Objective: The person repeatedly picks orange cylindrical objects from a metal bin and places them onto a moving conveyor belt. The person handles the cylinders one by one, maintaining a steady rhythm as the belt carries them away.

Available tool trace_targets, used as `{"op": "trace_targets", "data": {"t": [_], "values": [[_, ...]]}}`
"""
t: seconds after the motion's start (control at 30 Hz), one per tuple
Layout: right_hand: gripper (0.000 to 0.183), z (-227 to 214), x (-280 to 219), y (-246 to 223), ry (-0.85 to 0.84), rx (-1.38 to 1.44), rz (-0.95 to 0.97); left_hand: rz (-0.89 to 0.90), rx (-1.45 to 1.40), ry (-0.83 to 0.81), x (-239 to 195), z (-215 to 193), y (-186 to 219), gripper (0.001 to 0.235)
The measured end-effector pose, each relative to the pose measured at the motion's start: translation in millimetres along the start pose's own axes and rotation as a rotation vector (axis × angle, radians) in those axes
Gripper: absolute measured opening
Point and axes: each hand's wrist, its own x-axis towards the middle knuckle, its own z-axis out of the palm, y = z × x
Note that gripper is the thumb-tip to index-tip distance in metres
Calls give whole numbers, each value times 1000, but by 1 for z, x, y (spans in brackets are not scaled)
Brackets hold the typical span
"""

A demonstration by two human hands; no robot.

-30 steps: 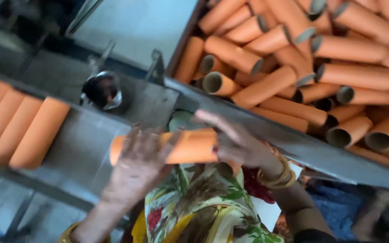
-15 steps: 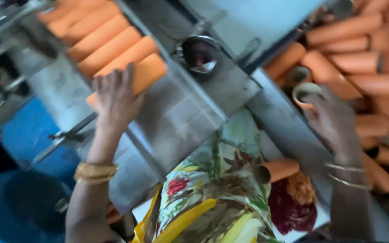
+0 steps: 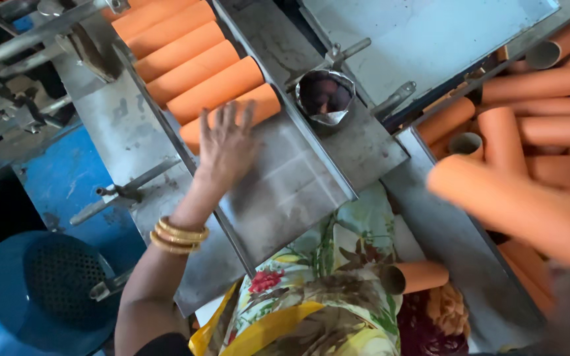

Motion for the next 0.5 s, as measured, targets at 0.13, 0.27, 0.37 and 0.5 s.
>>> {"op": "trace_targets", "data": {"t": [0.13, 0.27, 0.37, 0.5], "values": [[18, 75, -62, 12, 236, 116, 102, 224, -744, -187, -31, -59, 39, 81], [12, 158, -77, 21, 245, 495, 6, 479, -1050, -378, -51, -84, 100, 98], [40, 180, -70, 25, 141, 858, 462, 385, -1107, -501, -56, -77, 102, 101], [72, 182, -83, 64, -222, 463, 505, 304, -363, -285, -50, -49, 71, 102]]}}
